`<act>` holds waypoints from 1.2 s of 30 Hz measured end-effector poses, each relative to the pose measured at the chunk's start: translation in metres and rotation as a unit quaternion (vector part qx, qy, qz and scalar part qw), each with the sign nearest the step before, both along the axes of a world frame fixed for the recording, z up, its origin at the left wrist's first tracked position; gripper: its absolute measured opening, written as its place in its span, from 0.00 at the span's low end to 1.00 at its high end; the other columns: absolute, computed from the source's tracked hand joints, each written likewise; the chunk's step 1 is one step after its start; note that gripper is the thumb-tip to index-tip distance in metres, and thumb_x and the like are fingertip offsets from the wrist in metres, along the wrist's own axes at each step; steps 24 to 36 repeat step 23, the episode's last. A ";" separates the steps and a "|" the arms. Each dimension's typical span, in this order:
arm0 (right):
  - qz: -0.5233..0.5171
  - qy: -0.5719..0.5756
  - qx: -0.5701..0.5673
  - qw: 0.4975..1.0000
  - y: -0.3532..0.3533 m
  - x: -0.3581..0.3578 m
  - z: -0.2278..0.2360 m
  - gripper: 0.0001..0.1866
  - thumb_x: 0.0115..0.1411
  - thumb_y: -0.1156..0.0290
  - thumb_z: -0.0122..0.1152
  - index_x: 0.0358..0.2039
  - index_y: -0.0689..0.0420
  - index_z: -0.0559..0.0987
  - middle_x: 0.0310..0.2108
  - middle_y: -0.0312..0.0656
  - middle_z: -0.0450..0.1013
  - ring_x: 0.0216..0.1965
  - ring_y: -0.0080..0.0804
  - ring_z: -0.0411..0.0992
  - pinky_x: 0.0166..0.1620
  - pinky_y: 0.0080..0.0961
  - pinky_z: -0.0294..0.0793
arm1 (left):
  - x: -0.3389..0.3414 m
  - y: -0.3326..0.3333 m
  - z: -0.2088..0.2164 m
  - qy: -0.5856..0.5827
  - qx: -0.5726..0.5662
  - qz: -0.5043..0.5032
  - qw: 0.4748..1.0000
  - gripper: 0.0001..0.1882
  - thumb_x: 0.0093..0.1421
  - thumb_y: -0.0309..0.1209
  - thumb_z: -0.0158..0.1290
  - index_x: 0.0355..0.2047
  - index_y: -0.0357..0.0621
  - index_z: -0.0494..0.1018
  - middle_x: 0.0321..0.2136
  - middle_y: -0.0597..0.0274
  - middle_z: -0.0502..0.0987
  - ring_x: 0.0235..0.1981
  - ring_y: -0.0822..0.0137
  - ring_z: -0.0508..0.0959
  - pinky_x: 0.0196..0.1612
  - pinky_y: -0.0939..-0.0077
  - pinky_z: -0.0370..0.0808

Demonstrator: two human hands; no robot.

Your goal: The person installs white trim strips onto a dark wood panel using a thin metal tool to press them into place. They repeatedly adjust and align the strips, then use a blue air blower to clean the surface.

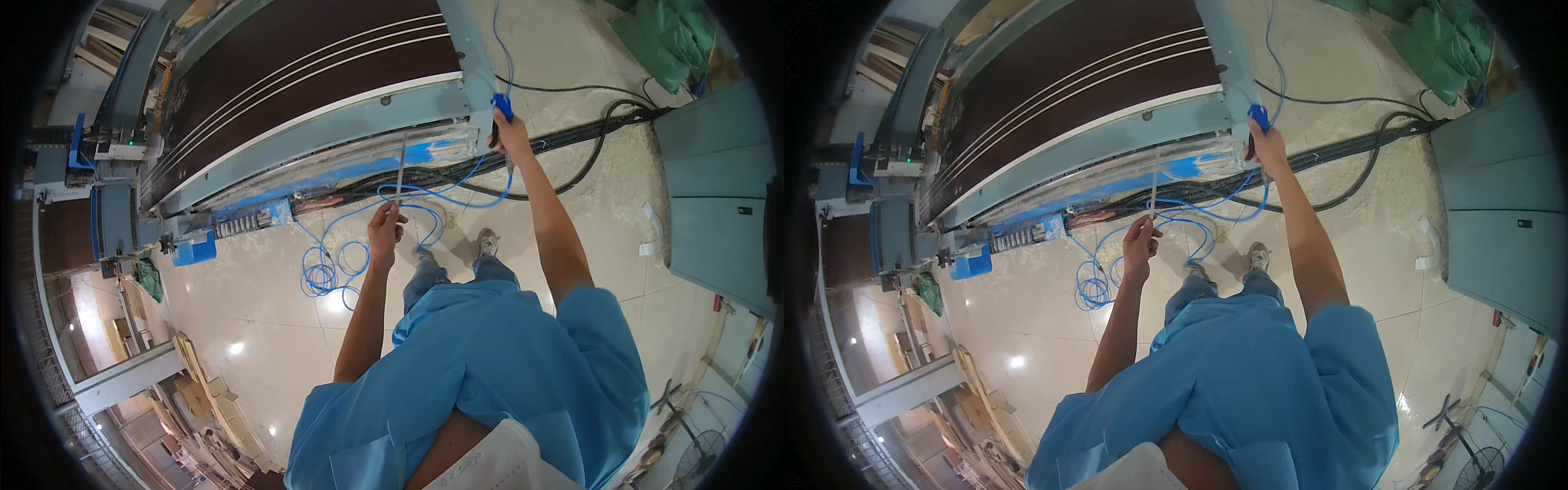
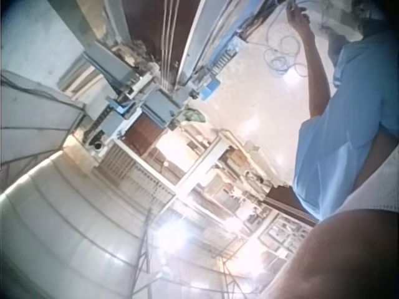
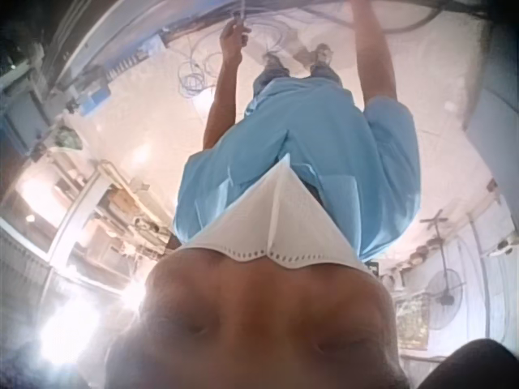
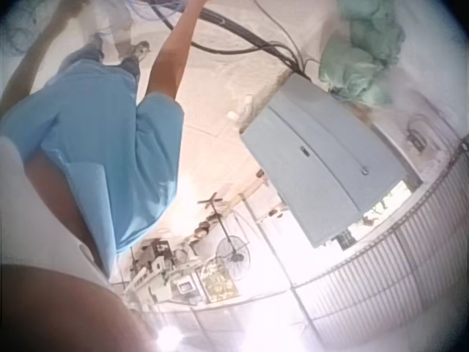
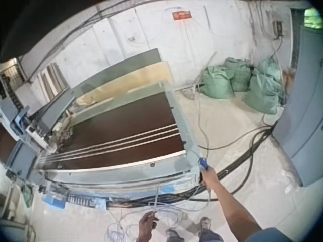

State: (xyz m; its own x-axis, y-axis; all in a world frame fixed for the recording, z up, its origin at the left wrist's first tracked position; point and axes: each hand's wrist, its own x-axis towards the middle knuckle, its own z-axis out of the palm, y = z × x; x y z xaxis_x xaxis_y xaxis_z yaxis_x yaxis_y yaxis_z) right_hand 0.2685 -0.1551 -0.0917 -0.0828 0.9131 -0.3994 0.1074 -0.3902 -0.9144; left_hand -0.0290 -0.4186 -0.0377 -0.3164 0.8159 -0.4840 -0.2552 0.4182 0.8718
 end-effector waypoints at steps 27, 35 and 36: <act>-0.072 -0.502 -0.073 0.859 -0.086 0.290 -0.346 0.21 0.68 0.61 0.59 0.46 0.71 0.80 0.41 0.57 0.78 0.44 0.42 0.77 0.48 0.33 0.76 | 0.075 0.334 0.012 0.447 0.041 -0.287 0.846 0.09 0.66 0.29 0.57 0.45 0.41 0.82 0.41 0.62 0.84 0.43 0.62 0.82 0.48 0.69 0.78; -0.072 -0.502 -0.073 0.859 -0.086 0.290 -0.346 0.21 0.68 0.61 0.59 0.46 0.71 0.80 0.41 0.57 0.78 0.44 0.42 0.77 0.48 0.33 0.76 | 0.075 0.334 0.012 0.447 0.041 -0.287 0.846 0.09 0.66 0.29 0.57 0.45 0.41 0.82 0.41 0.62 0.84 0.43 0.62 0.82 0.48 0.69 0.78; -0.072 -0.502 -0.073 0.859 -0.086 0.290 -0.346 0.21 0.68 0.61 0.59 0.46 0.71 0.80 0.41 0.57 0.78 0.44 0.42 0.77 0.48 0.33 0.76 | 0.075 0.334 0.012 0.447 0.041 -0.287 0.846 0.09 0.66 0.29 0.57 0.45 0.41 0.82 0.41 0.62 0.84 0.43 0.62 0.82 0.48 0.69 0.78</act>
